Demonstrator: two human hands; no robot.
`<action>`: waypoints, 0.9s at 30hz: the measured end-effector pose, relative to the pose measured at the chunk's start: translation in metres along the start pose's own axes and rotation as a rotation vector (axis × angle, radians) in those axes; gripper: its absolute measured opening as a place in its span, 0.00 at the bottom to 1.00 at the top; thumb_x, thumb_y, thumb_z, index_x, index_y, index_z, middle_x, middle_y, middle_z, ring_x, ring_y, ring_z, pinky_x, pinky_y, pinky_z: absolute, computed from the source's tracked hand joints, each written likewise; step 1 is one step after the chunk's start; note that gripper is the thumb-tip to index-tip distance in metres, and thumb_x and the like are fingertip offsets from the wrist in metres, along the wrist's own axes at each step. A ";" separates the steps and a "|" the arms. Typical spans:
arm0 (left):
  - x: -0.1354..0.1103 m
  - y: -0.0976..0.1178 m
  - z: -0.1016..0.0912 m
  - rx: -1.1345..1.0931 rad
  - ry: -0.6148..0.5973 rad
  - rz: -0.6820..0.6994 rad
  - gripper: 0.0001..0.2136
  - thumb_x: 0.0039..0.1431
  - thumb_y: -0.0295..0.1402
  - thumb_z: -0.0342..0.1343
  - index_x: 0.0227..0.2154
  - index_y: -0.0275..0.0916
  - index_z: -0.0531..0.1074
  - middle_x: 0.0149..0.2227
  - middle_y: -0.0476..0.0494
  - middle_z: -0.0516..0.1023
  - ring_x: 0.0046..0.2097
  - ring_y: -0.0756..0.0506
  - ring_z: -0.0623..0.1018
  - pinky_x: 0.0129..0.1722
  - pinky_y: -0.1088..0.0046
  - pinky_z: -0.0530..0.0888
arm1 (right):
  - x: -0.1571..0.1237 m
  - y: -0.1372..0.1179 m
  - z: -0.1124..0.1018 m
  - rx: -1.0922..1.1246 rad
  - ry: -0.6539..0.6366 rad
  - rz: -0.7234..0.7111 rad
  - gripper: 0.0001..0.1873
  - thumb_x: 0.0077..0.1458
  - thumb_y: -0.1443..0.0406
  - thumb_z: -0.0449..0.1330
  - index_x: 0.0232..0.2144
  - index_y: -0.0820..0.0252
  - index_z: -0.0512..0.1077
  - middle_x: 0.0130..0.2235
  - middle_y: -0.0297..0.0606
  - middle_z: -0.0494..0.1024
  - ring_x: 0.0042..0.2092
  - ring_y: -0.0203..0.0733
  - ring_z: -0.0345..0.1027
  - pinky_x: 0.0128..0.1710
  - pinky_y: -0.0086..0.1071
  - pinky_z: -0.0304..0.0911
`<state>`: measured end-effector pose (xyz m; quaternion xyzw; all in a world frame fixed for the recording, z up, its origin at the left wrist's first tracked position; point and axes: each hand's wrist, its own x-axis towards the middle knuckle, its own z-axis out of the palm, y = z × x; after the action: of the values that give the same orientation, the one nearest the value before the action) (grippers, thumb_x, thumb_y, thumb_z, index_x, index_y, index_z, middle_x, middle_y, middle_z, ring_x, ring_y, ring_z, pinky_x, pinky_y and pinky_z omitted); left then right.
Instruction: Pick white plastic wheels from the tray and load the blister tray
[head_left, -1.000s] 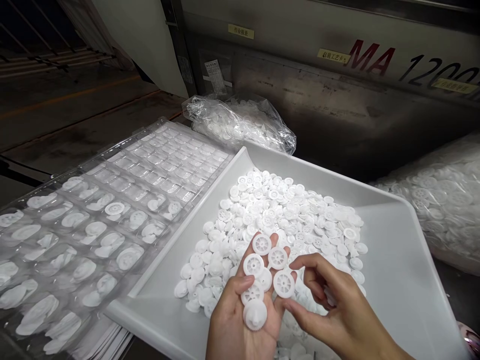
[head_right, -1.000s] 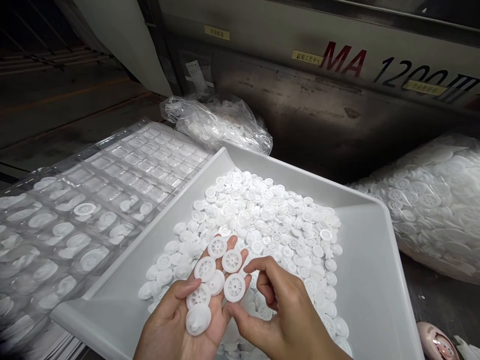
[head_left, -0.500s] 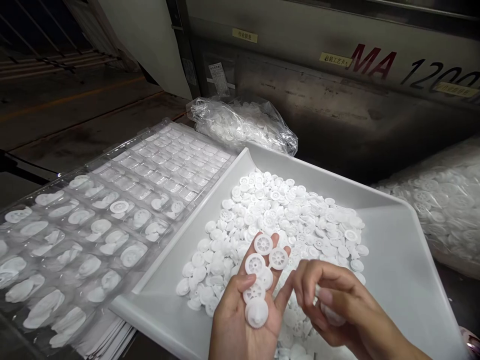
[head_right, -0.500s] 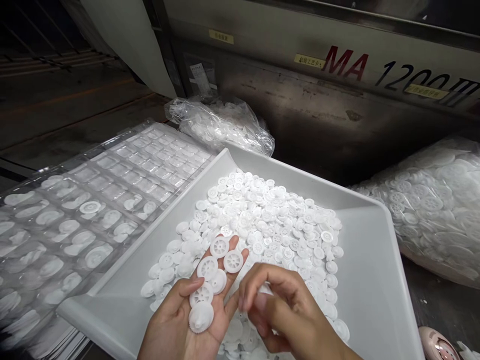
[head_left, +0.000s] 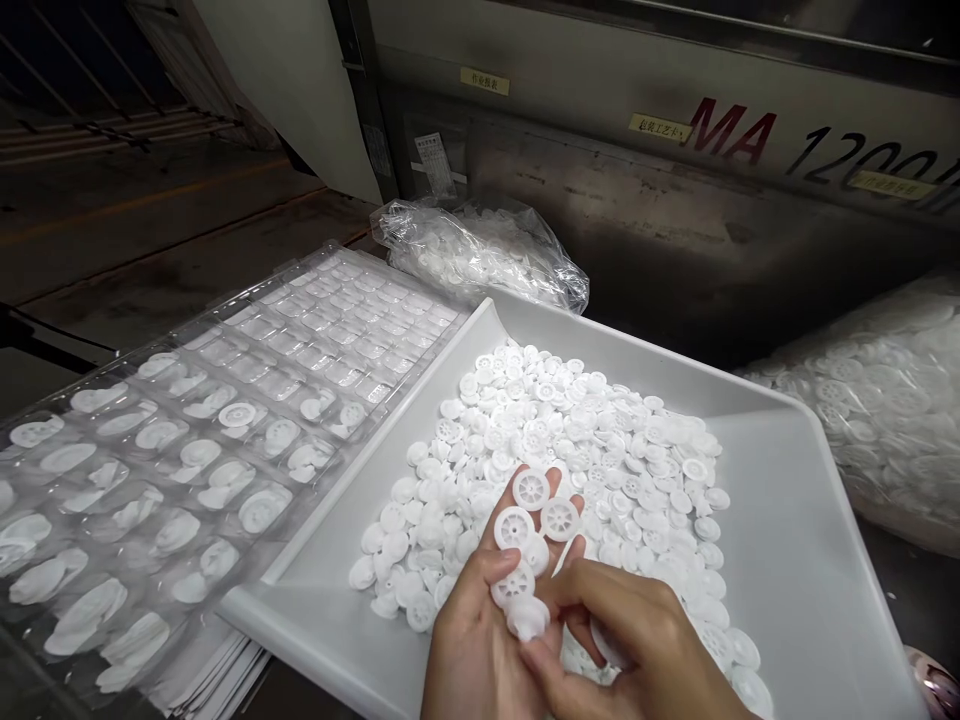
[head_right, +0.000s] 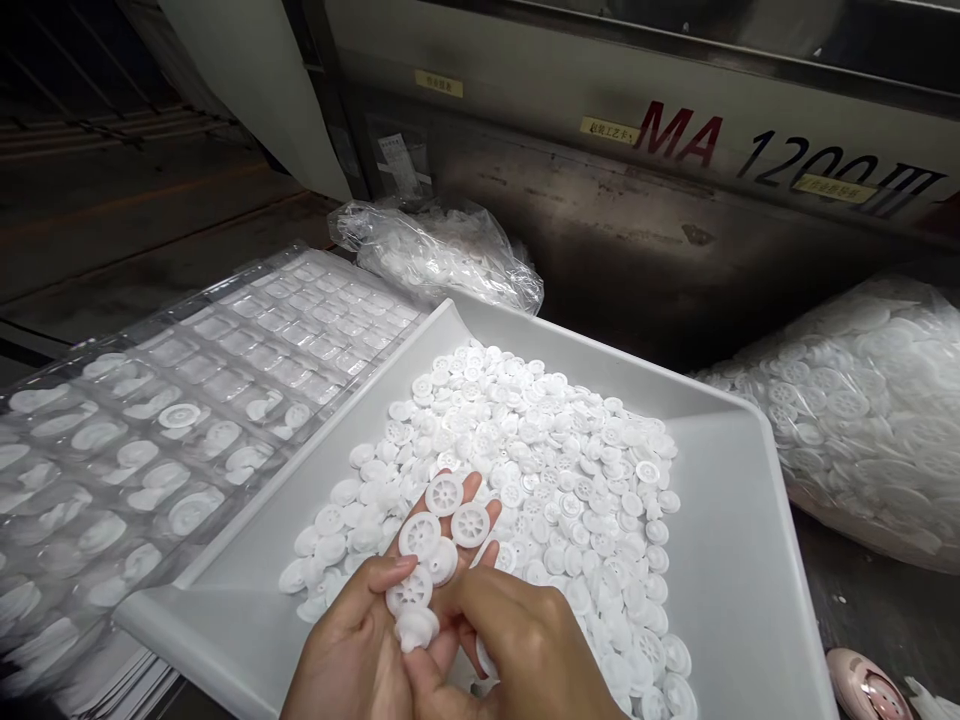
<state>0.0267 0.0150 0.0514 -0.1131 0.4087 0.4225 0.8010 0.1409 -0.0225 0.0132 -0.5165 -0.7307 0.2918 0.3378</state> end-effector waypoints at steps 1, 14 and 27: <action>0.000 0.000 -0.001 -0.007 -0.004 0.008 0.21 0.58 0.25 0.43 0.55 0.34 0.62 0.51 0.43 0.77 0.53 0.43 0.73 0.60 0.64 0.62 | 0.000 0.001 -0.004 -0.037 -0.002 -0.059 0.05 0.50 0.73 0.56 0.29 0.60 0.68 0.21 0.25 0.63 0.20 0.27 0.54 0.17 0.22 0.51; 0.006 0.004 -0.015 -0.142 -0.220 0.033 0.26 0.59 0.26 0.43 0.61 0.37 0.51 0.56 0.39 0.71 0.57 0.41 0.70 0.61 0.58 0.56 | 0.010 -0.003 -0.047 -0.658 -0.050 -0.586 0.28 0.67 0.60 0.38 0.40 0.81 0.70 0.18 0.38 0.66 0.18 0.36 0.58 0.14 0.31 0.50; 0.007 0.004 -0.013 -0.146 -0.165 0.075 0.22 0.60 0.24 0.42 0.58 0.33 0.56 0.54 0.39 0.73 0.56 0.39 0.71 0.64 0.52 0.46 | 0.014 0.000 -0.047 -0.583 -0.115 -0.577 0.27 0.68 0.62 0.38 0.39 0.79 0.71 0.17 0.35 0.65 0.17 0.35 0.58 0.12 0.31 0.49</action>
<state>0.0190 0.0150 0.0384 -0.1204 0.3135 0.4888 0.8051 0.1747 -0.0061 0.0440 -0.3474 -0.9153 -0.0057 0.2037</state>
